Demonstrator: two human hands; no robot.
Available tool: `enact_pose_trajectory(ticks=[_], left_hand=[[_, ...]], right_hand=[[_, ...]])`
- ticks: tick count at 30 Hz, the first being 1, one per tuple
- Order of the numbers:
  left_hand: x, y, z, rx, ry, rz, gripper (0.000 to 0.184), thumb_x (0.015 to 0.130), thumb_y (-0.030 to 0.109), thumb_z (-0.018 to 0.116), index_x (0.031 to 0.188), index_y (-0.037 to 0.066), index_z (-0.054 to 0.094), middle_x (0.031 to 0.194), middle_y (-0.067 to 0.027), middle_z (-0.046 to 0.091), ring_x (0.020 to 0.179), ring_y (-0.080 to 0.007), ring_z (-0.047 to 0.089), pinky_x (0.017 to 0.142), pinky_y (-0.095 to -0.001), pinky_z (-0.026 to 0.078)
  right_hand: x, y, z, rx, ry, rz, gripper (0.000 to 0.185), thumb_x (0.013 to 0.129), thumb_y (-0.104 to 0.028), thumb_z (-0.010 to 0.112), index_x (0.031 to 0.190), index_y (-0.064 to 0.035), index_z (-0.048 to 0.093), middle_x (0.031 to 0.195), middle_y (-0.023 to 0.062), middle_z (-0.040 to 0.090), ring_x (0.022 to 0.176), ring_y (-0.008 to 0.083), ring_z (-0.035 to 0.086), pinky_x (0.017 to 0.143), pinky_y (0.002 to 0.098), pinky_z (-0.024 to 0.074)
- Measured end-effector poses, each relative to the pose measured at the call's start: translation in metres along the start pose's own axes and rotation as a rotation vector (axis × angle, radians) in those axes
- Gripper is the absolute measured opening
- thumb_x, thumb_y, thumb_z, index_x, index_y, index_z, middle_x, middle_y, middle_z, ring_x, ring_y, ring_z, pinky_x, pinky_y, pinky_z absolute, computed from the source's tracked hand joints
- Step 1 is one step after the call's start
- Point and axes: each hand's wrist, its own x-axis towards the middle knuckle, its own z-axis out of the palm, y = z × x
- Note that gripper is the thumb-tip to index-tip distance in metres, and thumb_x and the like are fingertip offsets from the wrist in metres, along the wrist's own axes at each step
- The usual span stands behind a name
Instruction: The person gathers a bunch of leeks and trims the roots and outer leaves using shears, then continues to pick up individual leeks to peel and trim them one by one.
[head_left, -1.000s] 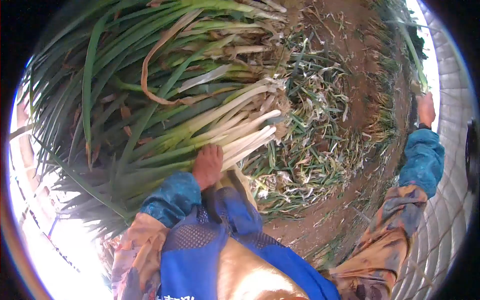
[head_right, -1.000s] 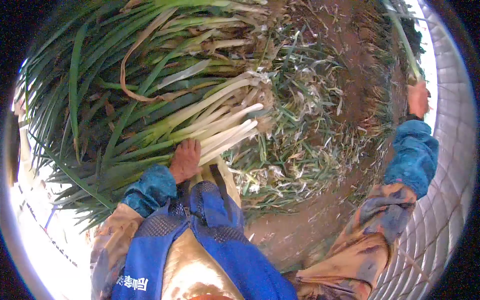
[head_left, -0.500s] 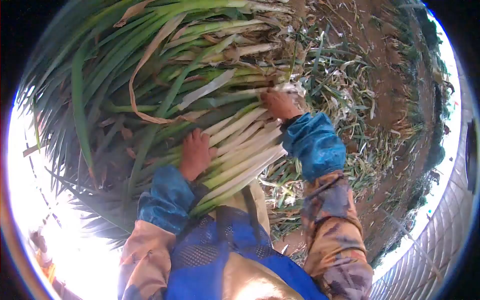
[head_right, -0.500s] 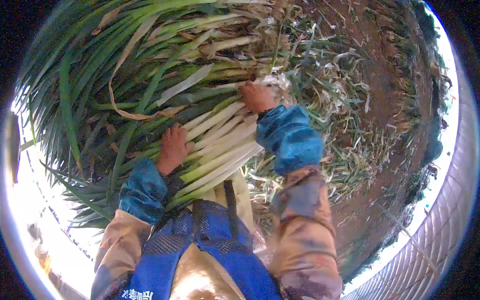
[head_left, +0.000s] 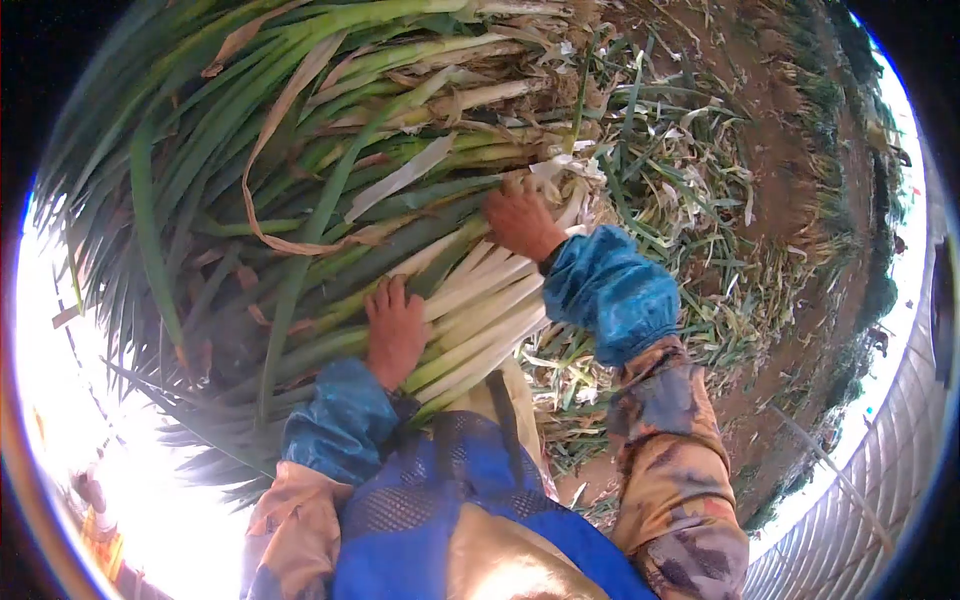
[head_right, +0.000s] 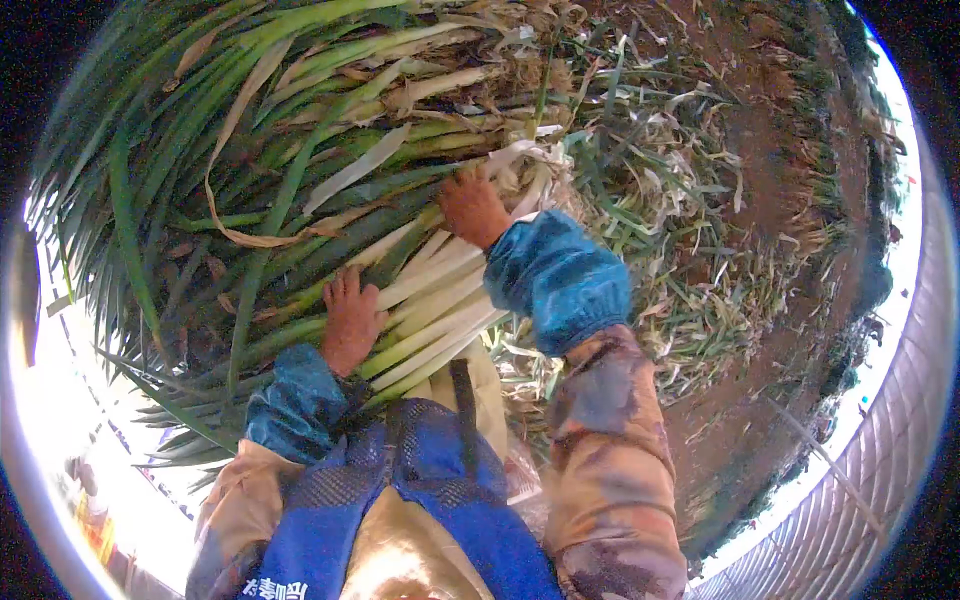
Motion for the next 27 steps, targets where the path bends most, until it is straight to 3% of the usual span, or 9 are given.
enact_pose_trajectory(ticks=[4, 7, 11, 13, 15, 16, 20, 22, 27], left_hand=[[-0.005, -0.006, 0.002, -0.102, -0.034, -0.051, 0.035, 0.066, 0.023, 0.071, 0.088, 0.003, 0.055, 0.124, -0.0191, 0.038, 0.118, -0.0389, 0.035, 0.095, -0.0564, 0.028], [-0.009, -0.015, -0.006, -0.125, -0.022, -0.029, 0.036, 0.064, 0.024, 0.072, 0.087, 0.002, 0.055, 0.125, -0.0191, 0.037, 0.119, -0.0397, 0.034, 0.095, -0.0571, 0.028], [-0.003, -0.023, -0.003, -0.227, 0.067, -0.003, 0.042, 0.064, 0.027, 0.072, 0.093, 0.003, 0.054, 0.117, -0.0194, 0.041, 0.108, -0.0401, 0.039, 0.088, -0.0539, 0.033], [0.011, -0.032, 0.015, -0.374, 0.121, -0.063, 0.044, 0.064, 0.028, 0.072, 0.095, 0.003, 0.054, 0.112, -0.0195, 0.044, 0.101, -0.0387, 0.042, 0.084, -0.0511, 0.035], [0.023, -0.037, 0.023, -0.324, 0.152, -0.045, 0.044, 0.066, 0.029, 0.071, 0.095, 0.003, 0.053, 0.107, -0.0193, 0.047, 0.095, -0.0372, 0.044, 0.081, -0.0477, 0.037], [0.026, -0.039, 0.026, -0.295, 0.164, -0.037, 0.043, 0.067, 0.030, 0.070, 0.095, 0.003, 0.052, 0.104, -0.0192, 0.048, 0.092, -0.0364, 0.044, 0.080, -0.0459, 0.038], [0.031, -0.036, 0.012, -0.160, -0.107, -0.130, 0.044, 0.070, 0.036, 0.068, 0.096, 0.003, 0.052, 0.100, -0.0189, 0.051, 0.092, -0.0360, 0.048, 0.079, -0.0437, 0.042], [0.033, -0.036, 0.011, -0.181, -0.217, -0.169, 0.046, 0.072, 0.039, 0.066, 0.097, 0.004, 0.051, 0.098, -0.0190, 0.052, 0.093, -0.0366, 0.050, 0.078, -0.0440, 0.043], [0.024, -0.030, 0.005, -0.243, -0.314, -0.190, 0.045, 0.074, 0.041, 0.063, 0.098, 0.004, 0.052, 0.092, -0.0183, 0.057, 0.085, -0.0374, 0.055, 0.071, -0.0480, 0.046]], right_hand=[[-0.016, 0.048, -0.017, 0.152, -0.582, 0.352, 0.019, 0.075, -0.025, 0.056, 0.087, -0.0138, 0.066, 0.068, 0.0094, 0.062, 0.065, 0.0312, 0.063, 0.059, 0.0418, 0.0499], [-0.121, 0.209, -0.065, 0.202, -0.013, 0.667, 0.018, 0.082, -0.023, 0.052, 0.090, -0.0130, 0.066, 0.079, 0.0100, 0.065, 0.074, 0.0271, 0.063, 0.061, 0.0372, 0.0512], [-0.216, 0.322, -0.172, -0.510, -0.160, 1.115, 0.033, 0.083, -0.030, 0.055, 0.108, -0.0080, 0.053, 0.093, 0.0136, 0.058, 0.080, 0.0305, 0.060, 0.067, 0.0448, 0.0492], [-0.182, 0.271, -0.197, -0.776, -0.072, 1.250, 0.047, 0.082, -0.036, 0.058, 0.114, -0.0031, 0.049, 0.097, 0.0158, 0.056, 0.084, 0.0335, 0.057, 0.073, 0.0443, 0.0484], [-0.186, 0.258, -0.151, -0.102, 0.065, 1.002, 0.051, 0.079, -0.039, 0.060, 0.113, -0.0034, 0.048, 0.109, 0.0167, 0.051, 0.091, 0.0366, 0.056, 0.078, 0.0448, 0.0469], [-0.148, 0.214, -0.135, -0.182, -0.045, 0.902, 0.050, 0.076, -0.041, 0.064, 0.106, -0.0038, 0.050, 0.104, 0.0186, 0.053, 0.090, 0.0364, 0.056, 0.077, 0.0445, 0.0457], [-0.070, 0.090, -0.007, 0.542, -0.390, 1.006, 0.062, 0.066, -0.045, 0.071, 0.108, -0.0026, 0.051, 0.099, 0.0224, 0.057, 0.092, 0.0387, 0.057, 0.079, 0.0462, 0.0461], [-0.067, 0.030, 0.016, 0.233, -0.226, 0.745, 0.031, 0.075, -0.029, 0.059, 0.095, -0.0054, 0.055, 0.080, 0.0217, 0.060, 0.078, 0.0385, 0.060, 0.069, 0.0491, 0.0473], [-0.117, 0.076, 0.005, 0.234, -0.324, 0.647, 0.014, 0.075, -0.017, 0.053, 0.085, -0.0082, 0.058, 0.075, 0.0168, 0.060, 0.070, 0.0392, 0.058, 0.059, 0.0462, 0.0480]])
